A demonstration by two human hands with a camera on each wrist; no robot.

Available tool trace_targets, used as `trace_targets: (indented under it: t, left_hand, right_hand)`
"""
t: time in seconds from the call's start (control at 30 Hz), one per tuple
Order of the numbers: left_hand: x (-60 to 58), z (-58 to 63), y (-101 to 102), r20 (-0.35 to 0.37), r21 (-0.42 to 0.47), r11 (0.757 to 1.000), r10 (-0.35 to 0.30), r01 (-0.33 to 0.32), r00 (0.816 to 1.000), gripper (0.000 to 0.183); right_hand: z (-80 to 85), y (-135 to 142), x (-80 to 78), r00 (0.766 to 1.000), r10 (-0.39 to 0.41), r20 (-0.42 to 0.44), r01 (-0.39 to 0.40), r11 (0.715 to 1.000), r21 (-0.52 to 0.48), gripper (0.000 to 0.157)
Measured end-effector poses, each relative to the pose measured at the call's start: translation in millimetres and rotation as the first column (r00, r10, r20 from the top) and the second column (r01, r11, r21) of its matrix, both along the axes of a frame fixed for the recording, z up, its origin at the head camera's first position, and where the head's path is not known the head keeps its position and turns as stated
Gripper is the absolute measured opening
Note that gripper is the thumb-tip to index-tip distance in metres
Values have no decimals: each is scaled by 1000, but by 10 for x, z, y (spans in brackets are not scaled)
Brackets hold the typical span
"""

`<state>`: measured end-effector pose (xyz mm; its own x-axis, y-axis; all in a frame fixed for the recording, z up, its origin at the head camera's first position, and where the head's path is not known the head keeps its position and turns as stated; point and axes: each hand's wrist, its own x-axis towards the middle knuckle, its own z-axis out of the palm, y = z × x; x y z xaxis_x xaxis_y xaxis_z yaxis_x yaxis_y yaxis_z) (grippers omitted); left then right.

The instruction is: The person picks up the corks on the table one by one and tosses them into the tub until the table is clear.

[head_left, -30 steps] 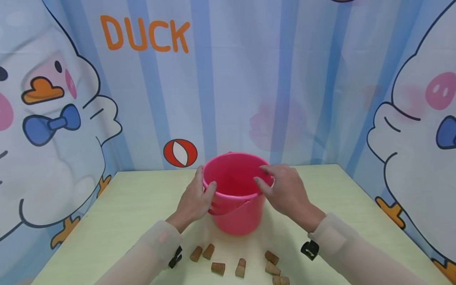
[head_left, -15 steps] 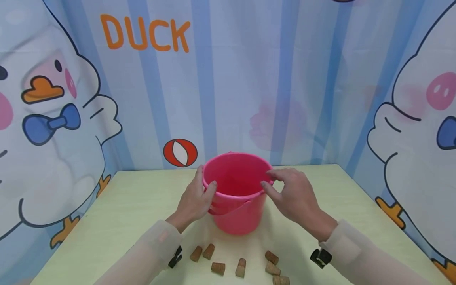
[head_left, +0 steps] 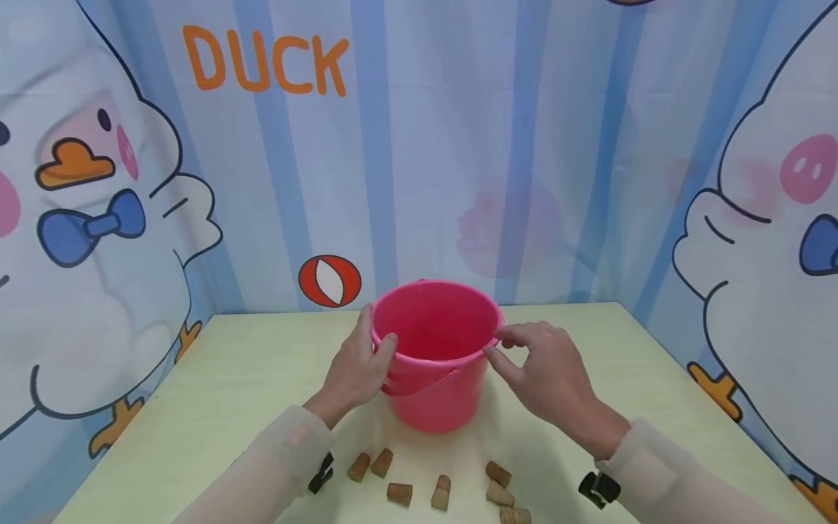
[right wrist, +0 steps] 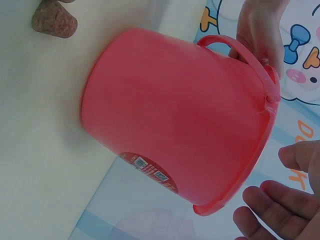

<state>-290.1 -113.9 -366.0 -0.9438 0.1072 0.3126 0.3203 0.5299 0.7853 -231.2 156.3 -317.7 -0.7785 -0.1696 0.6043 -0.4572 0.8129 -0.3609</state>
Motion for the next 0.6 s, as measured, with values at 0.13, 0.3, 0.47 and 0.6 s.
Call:
trace_targets:
  t: [0.13,0.3,0.47,0.6]
  left_hand:
    - [10,10,-4,3,-9,1000,3,-3,1000,87]
    - [9,7,-6,7,-14,1000,8,-8,1000,87]
    - [6,5,-4,6,-7,1000,4,-4,1000,87]
    - [6,7,-5,4,-5,1000,5,-5,1000,87]
  right_hand:
    - [-44,13,28,1000,-8,13,8,1000,10,27]
    - [-115,42,53,998,-25,51,24,1000,19,28]
    - [-162,78,66,994,-38,98,35,999,31,26]
    - [-173,96,79,989,-49,138,44,998,39,26]
